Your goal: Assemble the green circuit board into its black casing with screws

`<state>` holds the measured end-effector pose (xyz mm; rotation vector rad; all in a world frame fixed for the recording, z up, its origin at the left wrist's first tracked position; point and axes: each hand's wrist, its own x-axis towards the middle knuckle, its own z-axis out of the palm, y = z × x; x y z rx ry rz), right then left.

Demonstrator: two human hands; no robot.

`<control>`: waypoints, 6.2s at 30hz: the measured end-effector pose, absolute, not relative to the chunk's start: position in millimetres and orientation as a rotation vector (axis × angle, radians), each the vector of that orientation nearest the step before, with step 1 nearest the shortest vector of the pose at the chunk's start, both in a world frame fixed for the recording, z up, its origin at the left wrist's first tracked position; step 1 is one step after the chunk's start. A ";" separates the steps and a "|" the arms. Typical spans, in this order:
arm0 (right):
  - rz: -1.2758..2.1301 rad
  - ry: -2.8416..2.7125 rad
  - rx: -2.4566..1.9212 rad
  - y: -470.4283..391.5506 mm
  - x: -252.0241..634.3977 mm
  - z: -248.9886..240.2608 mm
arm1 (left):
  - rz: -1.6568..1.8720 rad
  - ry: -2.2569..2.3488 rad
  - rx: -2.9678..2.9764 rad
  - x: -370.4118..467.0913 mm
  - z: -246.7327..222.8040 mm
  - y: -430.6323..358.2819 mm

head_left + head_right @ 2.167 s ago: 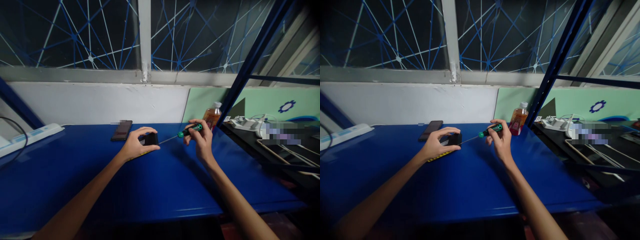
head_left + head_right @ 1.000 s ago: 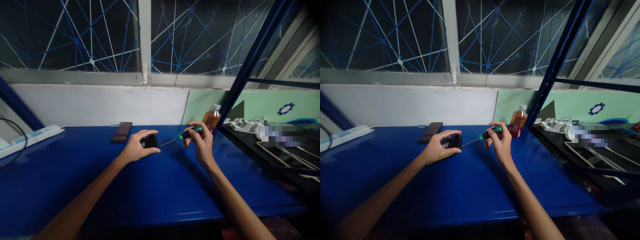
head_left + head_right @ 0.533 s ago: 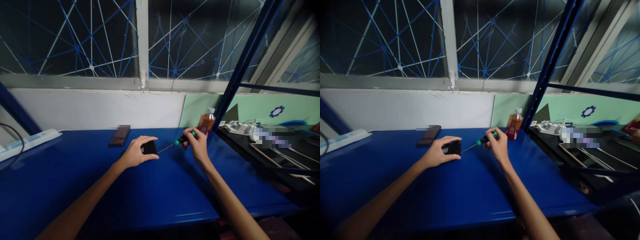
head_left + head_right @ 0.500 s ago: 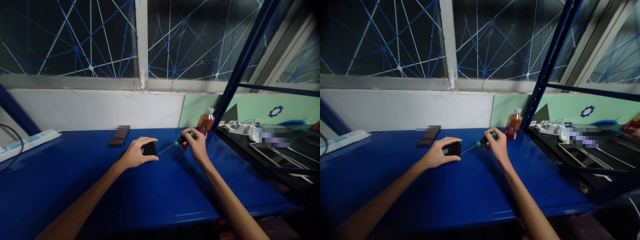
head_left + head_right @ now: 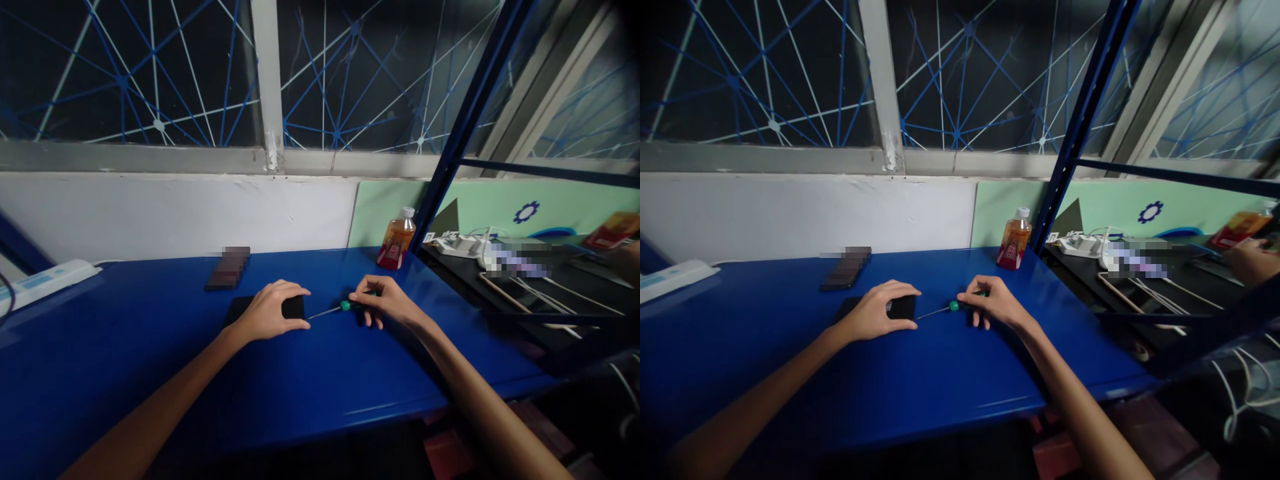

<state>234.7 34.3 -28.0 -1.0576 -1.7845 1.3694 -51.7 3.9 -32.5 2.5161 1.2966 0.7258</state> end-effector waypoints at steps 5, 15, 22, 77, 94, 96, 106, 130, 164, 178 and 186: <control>1.253 -1.957 -1.089 33.2 236.8 -34.2 | 0.674 1.286 2.511 -52.2 -32.1 4.4; 1.278 -1.985 -1.089 39.2 243.6 -40.6 | 0.550 1.327 2.660 -45.9 -34.4 0.6; 1.193 -2.097 -1.139 38.4 243.0 -37.3 | 0.458 1.321 2.711 -44.5 -39.5 -0.9; 0.981 -2.139 -1.140 34.8 246.3 -35.5 | 0.494 1.331 2.668 -43.4 -38.5 1.4; 0.836 -2.243 -1.131 31.8 248.0 -34.4 | 0.412 1.352 2.752 -41.7 -38.6 1.0; 0.873 -2.192 -1.076 31.1 247.5 -34.9 | 0.403 1.357 2.766 -41.7 -39.2 1.4; 0.661 -2.234 -1.194 29.2 240.8 -37.0 | 0.378 1.415 2.667 -41.8 -38.5 0.1; 0.711 -2.155 -1.273 31.4 240.0 -47.0 | 0.518 1.159 2.538 -40.4 -27.2 -10.3; 0.838 -2.107 -1.239 31.2 241.0 -45.6 | 0.552 1.239 2.684 -38.6 -28.1 -10.2; 0.653 -2.248 -1.154 33.7 241.6 -47.7 | 0.560 1.238 2.651 -37.8 -29.1 -9.0; 0.768 -2.432 -1.097 49.7 235.5 -31.9 | 0.596 1.228 2.579 -38.3 -28.1 -5.2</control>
